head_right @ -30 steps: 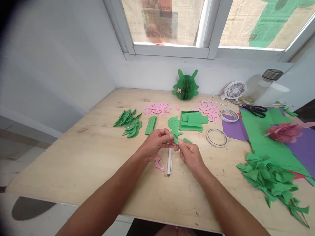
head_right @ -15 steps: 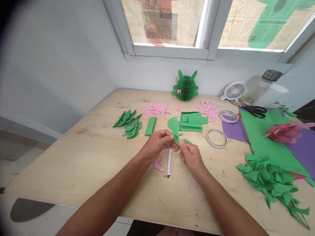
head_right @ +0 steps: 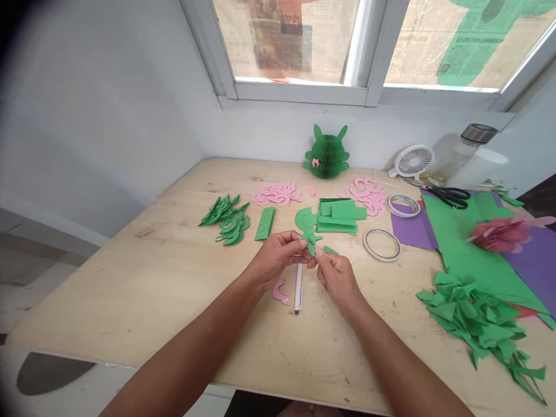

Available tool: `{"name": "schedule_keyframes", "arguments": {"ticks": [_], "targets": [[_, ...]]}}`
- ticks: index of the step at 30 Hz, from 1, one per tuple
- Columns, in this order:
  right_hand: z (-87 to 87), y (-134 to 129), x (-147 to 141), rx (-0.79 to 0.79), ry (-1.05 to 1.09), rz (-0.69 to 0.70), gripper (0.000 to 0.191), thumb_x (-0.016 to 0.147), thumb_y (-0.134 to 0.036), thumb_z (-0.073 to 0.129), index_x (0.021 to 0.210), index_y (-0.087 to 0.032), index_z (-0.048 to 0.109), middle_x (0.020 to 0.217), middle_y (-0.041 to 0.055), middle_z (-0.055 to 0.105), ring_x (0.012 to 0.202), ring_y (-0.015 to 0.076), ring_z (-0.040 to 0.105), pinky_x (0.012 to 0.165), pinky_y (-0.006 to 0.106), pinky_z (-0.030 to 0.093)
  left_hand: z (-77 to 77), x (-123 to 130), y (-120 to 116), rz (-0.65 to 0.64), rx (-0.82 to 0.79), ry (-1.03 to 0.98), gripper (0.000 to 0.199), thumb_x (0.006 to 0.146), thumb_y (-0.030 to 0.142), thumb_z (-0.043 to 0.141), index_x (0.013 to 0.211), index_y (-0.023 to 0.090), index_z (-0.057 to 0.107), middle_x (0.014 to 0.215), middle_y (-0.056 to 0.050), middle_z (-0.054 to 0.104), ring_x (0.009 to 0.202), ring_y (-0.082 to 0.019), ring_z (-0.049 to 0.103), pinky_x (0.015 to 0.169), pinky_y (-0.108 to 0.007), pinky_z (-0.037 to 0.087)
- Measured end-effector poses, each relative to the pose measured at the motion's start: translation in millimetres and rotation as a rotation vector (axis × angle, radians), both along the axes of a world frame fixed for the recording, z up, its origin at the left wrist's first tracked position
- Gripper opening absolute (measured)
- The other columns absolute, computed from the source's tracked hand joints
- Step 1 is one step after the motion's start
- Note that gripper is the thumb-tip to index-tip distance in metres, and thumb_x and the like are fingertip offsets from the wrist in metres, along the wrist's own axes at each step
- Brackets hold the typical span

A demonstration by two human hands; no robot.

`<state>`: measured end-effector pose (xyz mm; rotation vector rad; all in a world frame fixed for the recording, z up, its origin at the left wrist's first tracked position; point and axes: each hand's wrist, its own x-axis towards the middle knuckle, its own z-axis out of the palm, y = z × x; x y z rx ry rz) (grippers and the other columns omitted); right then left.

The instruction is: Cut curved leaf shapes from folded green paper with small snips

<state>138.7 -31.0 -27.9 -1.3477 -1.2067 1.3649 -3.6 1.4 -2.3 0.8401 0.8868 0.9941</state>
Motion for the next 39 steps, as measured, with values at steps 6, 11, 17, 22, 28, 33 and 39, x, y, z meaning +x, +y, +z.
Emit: {"name": "schedule_keyframes", "arguments": {"ticks": [6,11,17,22,28,33,39], "targets": [[-0.3,0.3,1.9,0.026,-0.031,0.018,0.047,0.08,-0.058,0.05,0.062,-0.015,0.057,0.039,-0.0062,0.034,0.037,0.0066,0.024,0.039,0.023,0.016,-1.0,-1.9,2.3,-0.013,0.007,0.041,0.021,0.063,0.029,0.07,0.063,0.014,0.056,0.058,-0.002,0.062,0.056,-0.013,0.058,0.064,-0.029,0.048],[3.7,-1.1,1.0,0.006,-0.064,0.019,0.05,0.081,-0.061,0.046,0.064,-0.015,0.058,0.039,-0.007,0.031,0.037,0.0065,0.022,0.039,0.023,0.015,0.3,-4.1,4.6,0.04,0.007,0.028,0.021,0.062,0.029,0.072,0.067,0.014,0.058,0.058,0.0,0.06,0.056,-0.012,0.059,0.065,-0.029,0.049],[4.9,-1.4,0.4,0.008,-0.085,0.025,0.052,0.081,-0.062,0.045,0.063,-0.015,0.058,0.038,-0.0073,0.029,0.038,0.0067,0.021,0.039,0.023,0.015,4.4,-4.1,2.7,0.071,0.016,0.026,0.02,0.061,0.028,0.072,0.065,0.014,0.057,0.056,0.001,0.058,0.056,-0.012,0.058,0.064,-0.029,0.049],[3.6,-0.9,1.0,0.001,-0.08,0.012,0.052,0.081,-0.062,0.046,0.063,-0.015,0.059,0.039,-0.0073,0.029,0.038,0.0064,0.021,0.039,0.023,0.015,5.1,-1.5,0.7,0.094,0.001,0.015,0.02,0.061,0.027,0.072,0.066,0.015,0.058,0.057,0.0,0.059,0.057,-0.012,0.059,0.064,-0.029,0.05],[3.2,-0.6,1.3,-0.003,-0.059,-0.002,0.05,0.08,-0.06,0.047,0.063,-0.015,0.058,0.039,-0.0078,0.028,0.038,0.0062,0.019,0.039,0.023,0.012,1.0,2.2,-0.1,0.125,-0.016,-0.049,0.021,0.06,0.027,0.073,0.066,0.015,0.058,0.057,0.0,0.06,0.058,-0.012,0.059,0.064,-0.028,0.049],[3.4,-0.4,1.5,0.001,-0.048,-0.001,0.048,0.082,-0.058,0.047,0.064,-0.015,0.059,0.04,-0.0073,0.03,0.038,0.0066,0.021,0.039,0.023,0.014,-2.2,3.7,0.6,0.133,-0.018,-0.076,0.02,0.061,0.027,0.072,0.066,0.015,0.058,0.057,0.0,0.06,0.058,-0.011,0.058,0.066,-0.027,0.049],[5.8,-1.5,3.4,-0.008,-0.03,0.031,0.047,0.081,-0.057,0.048,0.066,-0.014,0.061,0.042,-0.0069,0.031,0.04,0.0076,0.023,0.04,0.023,0.015,-0.7,3.0,1.3,0.199,-0.026,-0.092,0.02,0.062,0.027,0.072,0.069,0.015,0.057,0.056,0.002,0.059,0.057,-0.01,0.058,0.065,-0.025,0.049]]}}
